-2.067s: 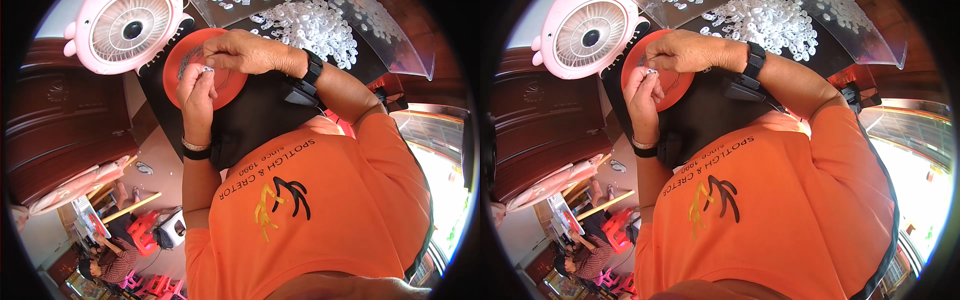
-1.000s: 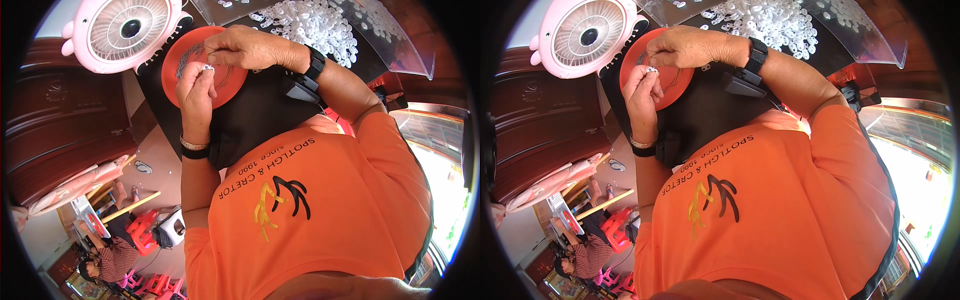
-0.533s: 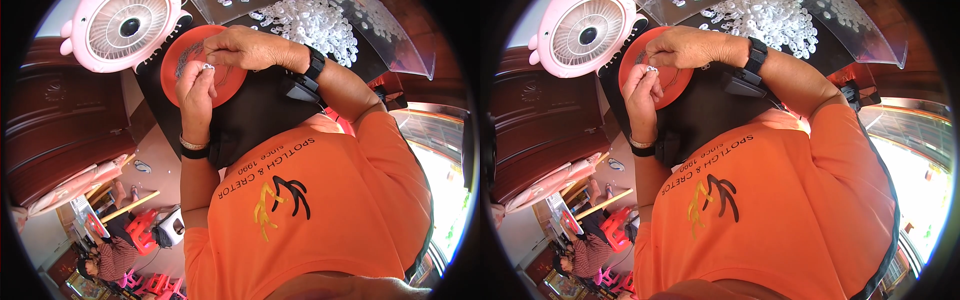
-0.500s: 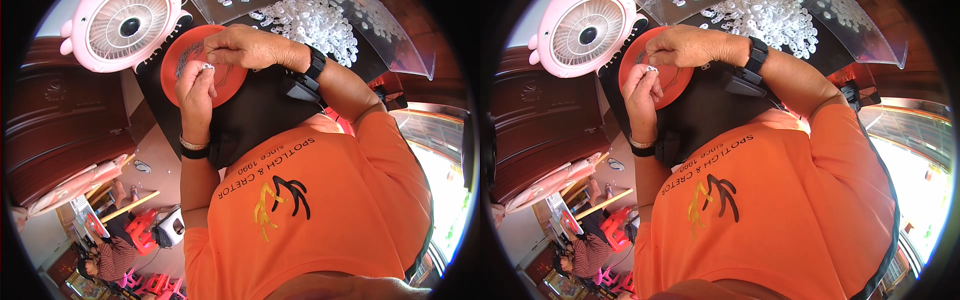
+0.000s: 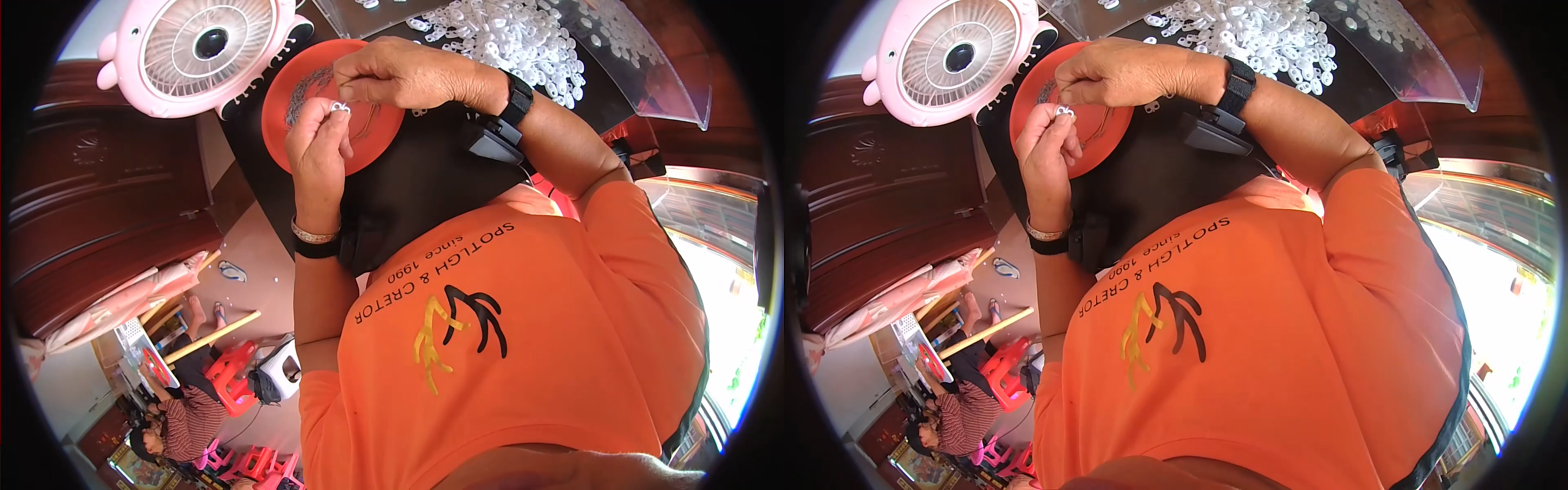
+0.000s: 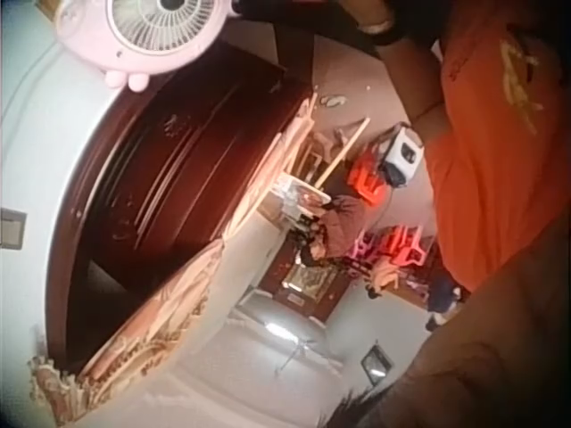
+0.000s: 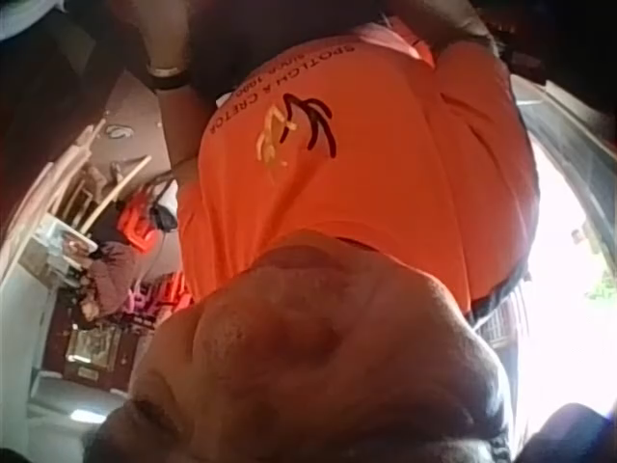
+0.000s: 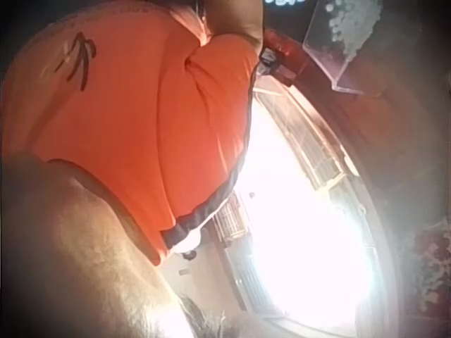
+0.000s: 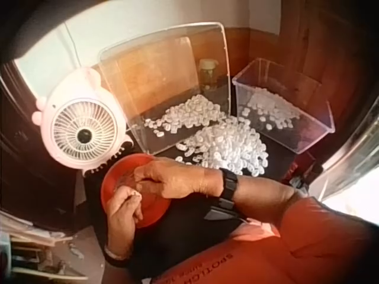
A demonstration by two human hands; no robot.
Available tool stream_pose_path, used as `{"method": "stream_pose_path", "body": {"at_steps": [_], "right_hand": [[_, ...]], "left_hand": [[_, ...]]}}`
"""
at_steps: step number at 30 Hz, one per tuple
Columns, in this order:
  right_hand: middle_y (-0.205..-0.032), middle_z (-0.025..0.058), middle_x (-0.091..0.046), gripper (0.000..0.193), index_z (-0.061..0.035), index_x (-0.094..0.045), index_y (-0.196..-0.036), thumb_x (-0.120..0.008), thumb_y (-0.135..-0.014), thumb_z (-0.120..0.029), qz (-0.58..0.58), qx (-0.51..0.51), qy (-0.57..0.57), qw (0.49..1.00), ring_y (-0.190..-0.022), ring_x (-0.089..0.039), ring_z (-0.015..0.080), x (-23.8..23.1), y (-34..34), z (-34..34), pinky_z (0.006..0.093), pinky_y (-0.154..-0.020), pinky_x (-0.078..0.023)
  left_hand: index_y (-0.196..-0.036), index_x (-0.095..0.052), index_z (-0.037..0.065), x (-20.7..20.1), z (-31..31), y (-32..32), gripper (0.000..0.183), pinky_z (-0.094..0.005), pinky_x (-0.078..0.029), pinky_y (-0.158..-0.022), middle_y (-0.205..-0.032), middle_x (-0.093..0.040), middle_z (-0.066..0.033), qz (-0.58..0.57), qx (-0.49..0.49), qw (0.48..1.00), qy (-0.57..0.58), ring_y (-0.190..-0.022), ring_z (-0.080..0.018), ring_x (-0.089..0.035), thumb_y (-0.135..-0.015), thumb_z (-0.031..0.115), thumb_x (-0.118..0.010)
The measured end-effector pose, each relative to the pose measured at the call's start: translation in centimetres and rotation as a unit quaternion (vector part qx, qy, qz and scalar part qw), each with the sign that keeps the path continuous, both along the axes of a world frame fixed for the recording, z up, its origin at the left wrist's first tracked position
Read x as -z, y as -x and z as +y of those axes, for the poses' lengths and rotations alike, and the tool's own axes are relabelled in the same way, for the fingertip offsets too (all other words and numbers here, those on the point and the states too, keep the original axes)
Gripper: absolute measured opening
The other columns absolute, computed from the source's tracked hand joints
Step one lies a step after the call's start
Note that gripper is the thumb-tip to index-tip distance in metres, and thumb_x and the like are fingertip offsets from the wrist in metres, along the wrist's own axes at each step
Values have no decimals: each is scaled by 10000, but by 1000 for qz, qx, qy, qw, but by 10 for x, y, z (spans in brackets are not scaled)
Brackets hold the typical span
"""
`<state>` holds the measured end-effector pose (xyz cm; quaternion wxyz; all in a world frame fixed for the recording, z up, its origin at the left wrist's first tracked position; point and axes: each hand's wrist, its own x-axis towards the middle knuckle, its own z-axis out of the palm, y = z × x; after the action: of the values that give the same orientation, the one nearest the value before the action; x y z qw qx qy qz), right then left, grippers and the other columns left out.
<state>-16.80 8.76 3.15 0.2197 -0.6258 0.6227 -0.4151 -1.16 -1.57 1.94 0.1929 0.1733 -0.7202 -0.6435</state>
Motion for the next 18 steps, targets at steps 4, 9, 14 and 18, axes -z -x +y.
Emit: {"method": "stream_pose_path", "body": {"at_steps": [4, 9, 14, 18], "right_hand": [[-624, 85, -468, 169, -21, -523, -810, -528, -900, -164, 1, -8, -16, 1000, -575, -438, 190, 1, 2, 0, 333, -564, -374], [-628, 93, -470, 166, -20, -522, -819, -529, -899, -166, 18, -6, -2, 1000, -575, -443, 208, 5, 2, -2, 342, -562, -374], [-634, 96, -480, 170, -20, -524, -821, -532, -900, -171, 21, -11, -4, 1000, -582, -452, 218, 5, 1, -2, 346, -566, -376], [-637, 100, -494, 168, -24, -527, -824, -544, -898, -173, 31, -8, 9, 999, -584, -460, 229, 9, 0, -4, 345, -569, -380]], "left_hand": [[-775, -520, 29, 0, 0, 0, 150, -201, -310, -484, -584, -421, 35, -3, 0, 1000, 3, -517, -37, -375, -897, 116, -512], [-769, -518, 29, 0, 1, 0, 157, -205, -310, -482, -581, -419, 33, -6, -1, 1000, 6, -515, -38, -375, -895, 123, -513], [-746, -496, 33, 2, 0, 0, 168, -206, -306, -476, -566, -406, 30, -2, 7, 1000, 13, -505, -40, -366, -893, 113, -506], [-728, -475, 36, 2, 2, 1, 178, -206, -302, -469, -560, -404, 28, 0, 1, 1000, -1, -500, -42, -367, -890, 105, -502]]}}
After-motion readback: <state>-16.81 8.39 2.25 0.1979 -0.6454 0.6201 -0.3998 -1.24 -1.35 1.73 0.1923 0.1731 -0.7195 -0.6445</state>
